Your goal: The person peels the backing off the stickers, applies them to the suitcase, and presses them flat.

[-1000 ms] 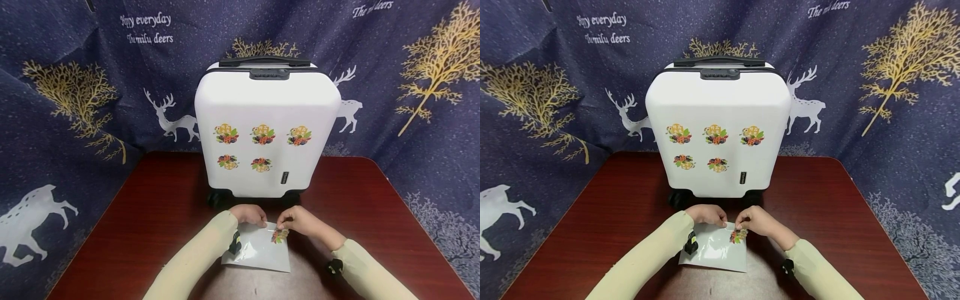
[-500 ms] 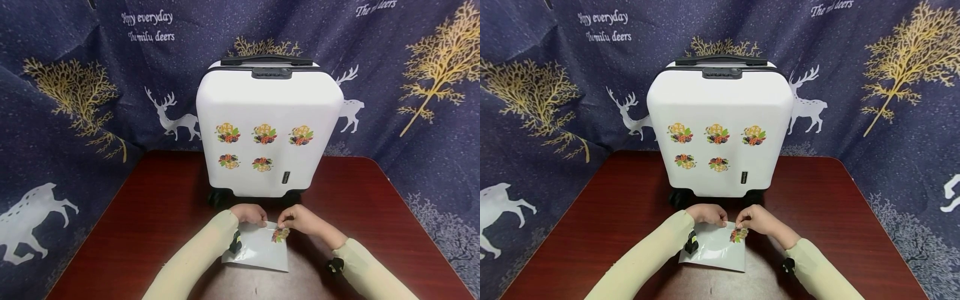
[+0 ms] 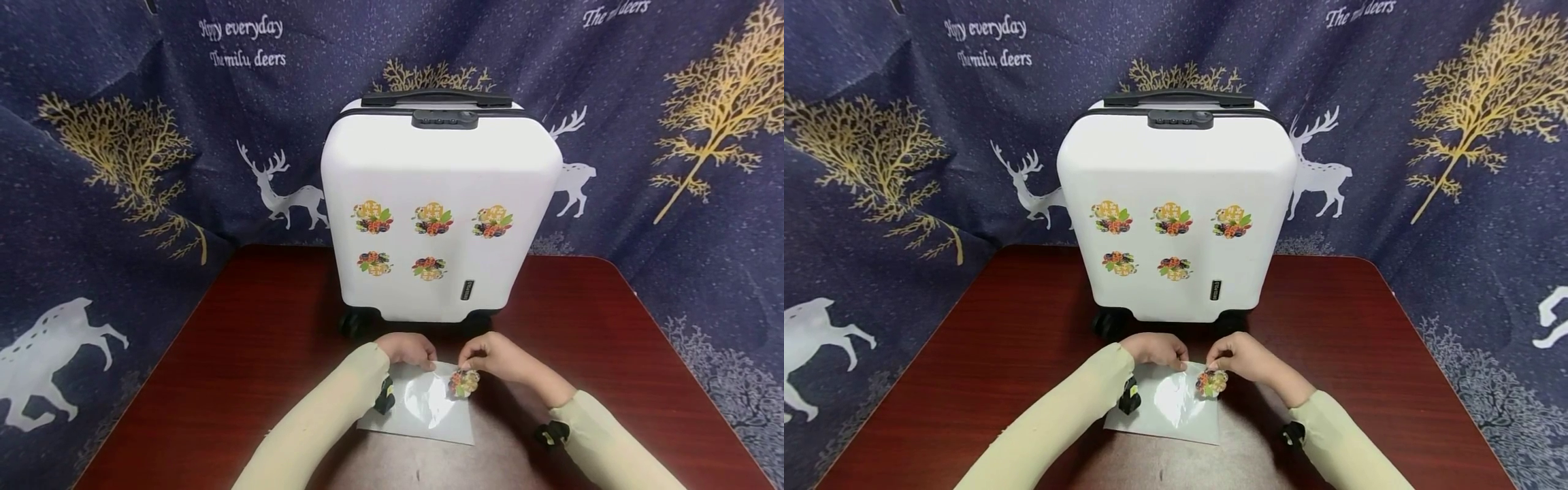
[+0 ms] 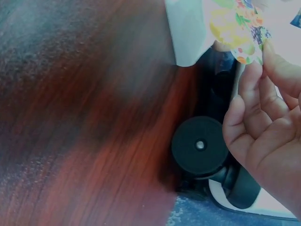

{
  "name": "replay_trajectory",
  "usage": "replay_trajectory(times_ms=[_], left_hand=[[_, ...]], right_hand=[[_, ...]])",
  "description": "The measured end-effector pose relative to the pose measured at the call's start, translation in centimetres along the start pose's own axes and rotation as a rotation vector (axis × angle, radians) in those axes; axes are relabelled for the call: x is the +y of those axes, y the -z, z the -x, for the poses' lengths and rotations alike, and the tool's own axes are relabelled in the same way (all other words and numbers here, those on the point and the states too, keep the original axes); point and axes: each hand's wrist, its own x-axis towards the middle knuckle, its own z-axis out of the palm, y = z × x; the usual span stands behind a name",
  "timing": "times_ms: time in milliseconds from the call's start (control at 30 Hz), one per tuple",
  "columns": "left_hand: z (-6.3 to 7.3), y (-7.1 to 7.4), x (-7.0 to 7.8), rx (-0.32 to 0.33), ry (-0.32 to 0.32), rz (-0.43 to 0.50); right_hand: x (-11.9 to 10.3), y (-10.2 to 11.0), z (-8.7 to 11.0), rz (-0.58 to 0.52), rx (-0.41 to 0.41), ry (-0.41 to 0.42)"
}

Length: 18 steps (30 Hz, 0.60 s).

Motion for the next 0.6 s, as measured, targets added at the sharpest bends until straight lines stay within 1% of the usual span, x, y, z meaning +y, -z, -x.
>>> replay_trajectory(times_ms=[233,333,433,533,600], left_hand=[[0.2,0.0,0.0,-0.007,0.017,0.005],[0.2,-0.1,0.1,-0.008,0.018,0.003],[0.2,-0.1,0.1,-0.009,0.024,0.011],[0.1,-0.1,0.1,-0.005,0.034,0.024],[0.1,-0.1,0.1,0.000,0.031,0.023]], right_hand=[[-0.4,0.5,0.2,-0.009,-0.006,-0.005],[-0.7,1.0,0.4,0.002,0.008,-0.010],[-1.1,1.7,0.7,-0.002,0.049,-0.021],[-1.8,2.4,1.1,-0.024,0.111,-0.030],[-2.1,2.8,1.3,-0.057,0.158,-0.042]])
